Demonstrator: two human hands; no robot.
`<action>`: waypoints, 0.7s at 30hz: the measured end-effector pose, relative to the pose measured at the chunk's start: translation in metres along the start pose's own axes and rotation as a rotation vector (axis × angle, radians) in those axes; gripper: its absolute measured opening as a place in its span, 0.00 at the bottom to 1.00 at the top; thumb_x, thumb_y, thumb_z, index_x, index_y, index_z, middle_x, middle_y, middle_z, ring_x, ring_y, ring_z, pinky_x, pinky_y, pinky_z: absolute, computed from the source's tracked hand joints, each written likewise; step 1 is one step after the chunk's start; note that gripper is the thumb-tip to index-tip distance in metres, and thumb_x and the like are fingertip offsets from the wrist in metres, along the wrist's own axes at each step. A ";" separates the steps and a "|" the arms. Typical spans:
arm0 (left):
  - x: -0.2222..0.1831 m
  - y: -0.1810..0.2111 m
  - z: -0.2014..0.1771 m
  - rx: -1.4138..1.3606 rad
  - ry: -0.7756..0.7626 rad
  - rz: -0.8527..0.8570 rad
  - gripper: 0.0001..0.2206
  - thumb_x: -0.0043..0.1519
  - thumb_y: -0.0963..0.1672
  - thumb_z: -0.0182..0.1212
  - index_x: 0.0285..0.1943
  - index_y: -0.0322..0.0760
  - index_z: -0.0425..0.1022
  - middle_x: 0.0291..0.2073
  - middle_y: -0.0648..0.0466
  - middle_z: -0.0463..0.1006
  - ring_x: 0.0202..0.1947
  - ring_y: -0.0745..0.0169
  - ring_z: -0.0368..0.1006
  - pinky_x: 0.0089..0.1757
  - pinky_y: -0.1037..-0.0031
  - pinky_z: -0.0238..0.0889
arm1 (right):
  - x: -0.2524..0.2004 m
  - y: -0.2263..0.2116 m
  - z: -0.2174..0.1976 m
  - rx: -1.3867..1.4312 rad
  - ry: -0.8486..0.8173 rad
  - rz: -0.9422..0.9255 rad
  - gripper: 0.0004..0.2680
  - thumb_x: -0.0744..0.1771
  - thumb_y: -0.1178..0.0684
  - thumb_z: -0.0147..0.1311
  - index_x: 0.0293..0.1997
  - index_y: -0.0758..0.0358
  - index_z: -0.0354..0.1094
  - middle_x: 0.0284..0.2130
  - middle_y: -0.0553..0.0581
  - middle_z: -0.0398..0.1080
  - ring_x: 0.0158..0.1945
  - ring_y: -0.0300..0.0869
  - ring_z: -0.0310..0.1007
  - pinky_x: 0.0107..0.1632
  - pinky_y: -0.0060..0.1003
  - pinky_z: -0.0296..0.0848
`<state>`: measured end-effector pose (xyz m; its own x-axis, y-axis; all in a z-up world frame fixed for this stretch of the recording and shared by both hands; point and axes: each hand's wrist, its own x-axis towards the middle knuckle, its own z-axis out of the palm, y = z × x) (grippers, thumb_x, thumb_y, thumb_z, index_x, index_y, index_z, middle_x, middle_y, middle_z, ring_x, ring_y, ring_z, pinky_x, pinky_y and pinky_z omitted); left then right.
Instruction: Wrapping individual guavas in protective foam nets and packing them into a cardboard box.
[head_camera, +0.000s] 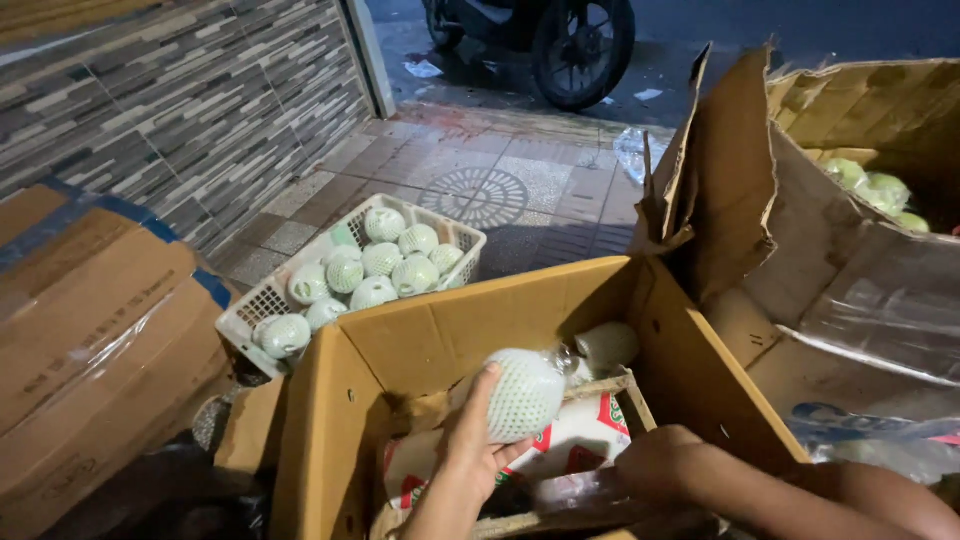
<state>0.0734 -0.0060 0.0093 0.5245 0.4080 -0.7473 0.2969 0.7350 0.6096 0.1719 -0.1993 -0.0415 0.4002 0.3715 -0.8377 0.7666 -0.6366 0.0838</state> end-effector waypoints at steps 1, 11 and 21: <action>0.011 -0.007 -0.001 0.057 -0.013 -0.023 0.34 0.47 0.58 0.65 0.60 0.39 0.76 0.49 0.41 0.84 0.46 0.48 0.79 0.39 0.63 0.76 | -0.002 0.011 0.007 -0.025 0.115 -0.092 0.17 0.68 0.38 0.39 0.64 0.41 0.43 0.51 0.59 0.70 0.54 0.53 0.72 0.52 0.47 0.68; 0.042 0.028 0.006 0.297 -0.057 0.080 0.34 0.52 0.57 0.66 0.66 0.41 0.71 0.52 0.44 0.81 0.51 0.46 0.78 0.36 0.65 0.80 | 0.044 -0.022 0.036 0.196 0.554 -0.299 0.08 0.66 0.54 0.48 0.47 0.55 0.58 0.35 0.62 0.74 0.36 0.61 0.74 0.38 0.56 0.68; 0.108 0.055 0.002 0.464 -0.157 -0.028 0.32 0.51 0.62 0.64 0.58 0.47 0.71 0.46 0.45 0.80 0.46 0.46 0.79 0.36 0.60 0.79 | 0.117 -0.100 -0.023 0.152 0.766 -0.357 0.10 0.70 0.48 0.39 0.52 0.61 0.60 0.35 0.67 0.75 0.33 0.63 0.77 0.33 0.59 0.70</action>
<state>0.1482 0.0777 -0.0373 0.6144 0.2791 -0.7380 0.6181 0.4112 0.6700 0.1536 -0.0760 -0.1357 0.4189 0.8856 -0.2005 0.8572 -0.4585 -0.2346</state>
